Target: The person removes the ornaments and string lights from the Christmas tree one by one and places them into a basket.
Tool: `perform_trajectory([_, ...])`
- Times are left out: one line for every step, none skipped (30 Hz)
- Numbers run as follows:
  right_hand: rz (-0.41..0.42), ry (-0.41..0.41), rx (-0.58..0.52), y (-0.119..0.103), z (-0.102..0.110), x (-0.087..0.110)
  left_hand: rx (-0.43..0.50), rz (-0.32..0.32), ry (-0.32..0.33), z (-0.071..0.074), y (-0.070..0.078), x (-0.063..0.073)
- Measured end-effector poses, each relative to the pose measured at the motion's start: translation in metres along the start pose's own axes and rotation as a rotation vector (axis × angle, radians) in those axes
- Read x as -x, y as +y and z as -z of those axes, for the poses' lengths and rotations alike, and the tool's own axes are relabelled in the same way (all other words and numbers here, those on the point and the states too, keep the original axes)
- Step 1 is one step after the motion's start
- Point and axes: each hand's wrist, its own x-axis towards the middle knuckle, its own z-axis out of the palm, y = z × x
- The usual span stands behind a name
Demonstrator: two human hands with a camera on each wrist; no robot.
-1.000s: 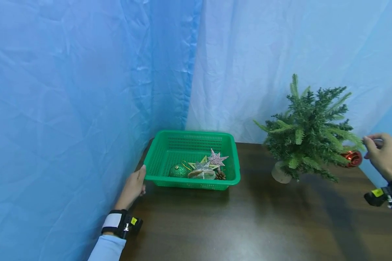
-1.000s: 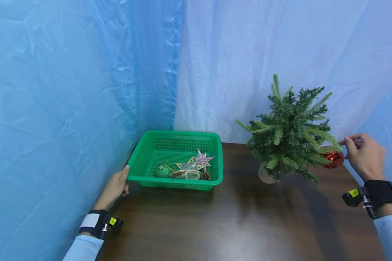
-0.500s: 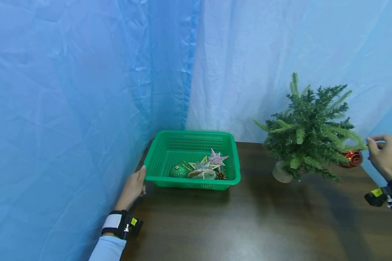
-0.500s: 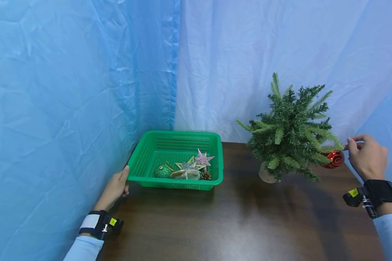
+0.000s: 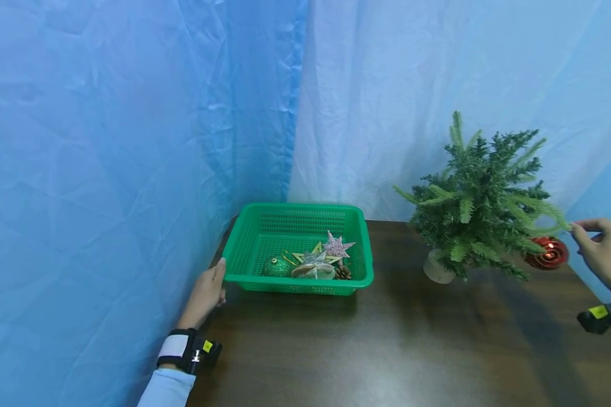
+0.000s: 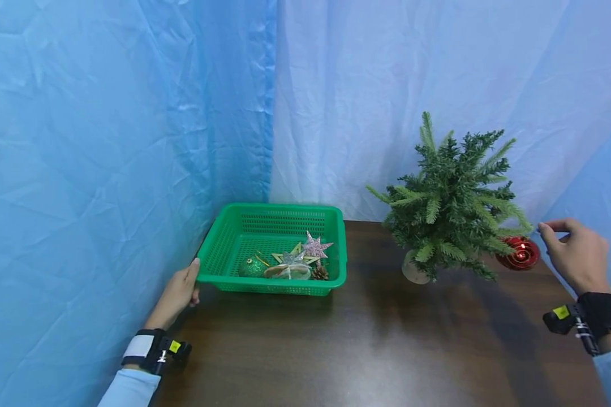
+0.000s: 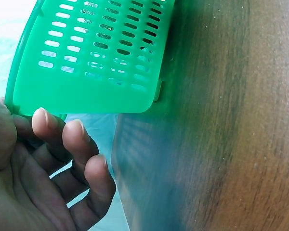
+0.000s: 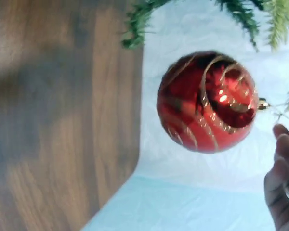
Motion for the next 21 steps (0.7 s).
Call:
perform_trajectory([0.016, 0.016, 0.001, -0.002, 0.000, -0.001, 0.003, -0.001, 0.000, 0.000, 0.000, 0.000])
perform_trajectory([0.029, 0.032, 0.001, -0.004, 0.001, -0.003, 0.003, -0.002, -0.002, 0.000, 0.000, 0.000])
perform_trajectory([0.044, 0.044, 0.005, -0.006, 0.002, -0.004, 0.002, 0.000, -0.003, 0.001, 0.000, 0.000])
perform_trajectory([0.059, 0.049, 0.013, -0.008, 0.002, -0.006, 0.002, 0.002, -0.003, 0.001, 0.000, 0.000])
perform_trajectory([0.068, 0.033, 0.031, -0.010, 0.003, -0.008, 0.004, 0.005, -0.003, 0.001, 0.001, 0.000])
perform_trajectory([0.071, 0.018, 0.052, -0.012, 0.004, -0.010, 0.003, 0.007, -0.002, 0.001, 0.001, 0.000])
perform_trajectory([0.063, 0.004, 0.070, -0.013, 0.004, -0.012, 0.005, 0.009, 0.000, 0.001, 0.000, 0.000])
perform_trajectory([0.052, -0.011, 0.076, -0.015, 0.004, -0.014, 0.005, 0.009, 0.001, 0.001, 0.000, 0.000])
perform_trajectory([0.041, -0.027, 0.076, -0.015, 0.004, -0.016, 0.007, 0.011, 0.003, 0.001, -0.001, 0.000])
perform_trajectory([0.025, -0.041, 0.071, -0.016, 0.004, -0.018, 0.011, 0.007, 0.004, 0.000, -0.001, 0.000])
perform_trajectory([0.009, -0.051, 0.058, -0.016, 0.004, -0.019, 0.014, 0.005, 0.005, 0.000, -0.001, -0.001])
perform_trajectory([-0.003, -0.046, 0.035, -0.015, 0.003, -0.020, 0.015, 0.002, 0.006, 0.000, -0.002, -0.001])
perform_trajectory([-0.017, -0.040, 0.008, -0.015, 0.003, -0.021, 0.016, 0.001, 0.006, 0.000, -0.002, -0.001])
perform_trajectory([-0.025, -0.038, -0.013, -0.015, 0.002, -0.021, 0.017, 0.001, 0.005, 0.000, -0.002, -0.001])
perform_trajectory([-0.032, -0.039, -0.022, -0.014, 0.002, -0.022, 0.016, 0.001, 0.006, 0.000, -0.002, -0.001])
perform_trajectory([-0.040, -0.041, -0.030, -0.014, 0.001, -0.022, 0.015, 0.001, 0.006, 0.000, -0.001, -0.001])
perform_trajectory([-0.047, -0.045, -0.035, -0.014, 0.001, -0.022, 0.015, 0.002, 0.006, 0.000, -0.001, -0.001])
perform_trajectory([-0.053, -0.044, -0.037, -0.014, 0.000, -0.022, 0.015, 0.002, 0.007, 0.000, -0.002, -0.002])
perform_trajectory([-0.054, -0.039, -0.034, -0.013, -0.001, -0.023, 0.016, 0.003, 0.007, 0.000, -0.002, -0.002])
perform_trajectory([-0.052, -0.036, -0.029, -0.013, -0.001, -0.023, 0.015, 0.004, 0.007, 0.000, -0.002, -0.002])
perform_trajectory([-0.052, -0.039, -0.026, -0.013, -0.002, -0.023, 0.015, 0.006, 0.007, 0.000, -0.002, -0.002])
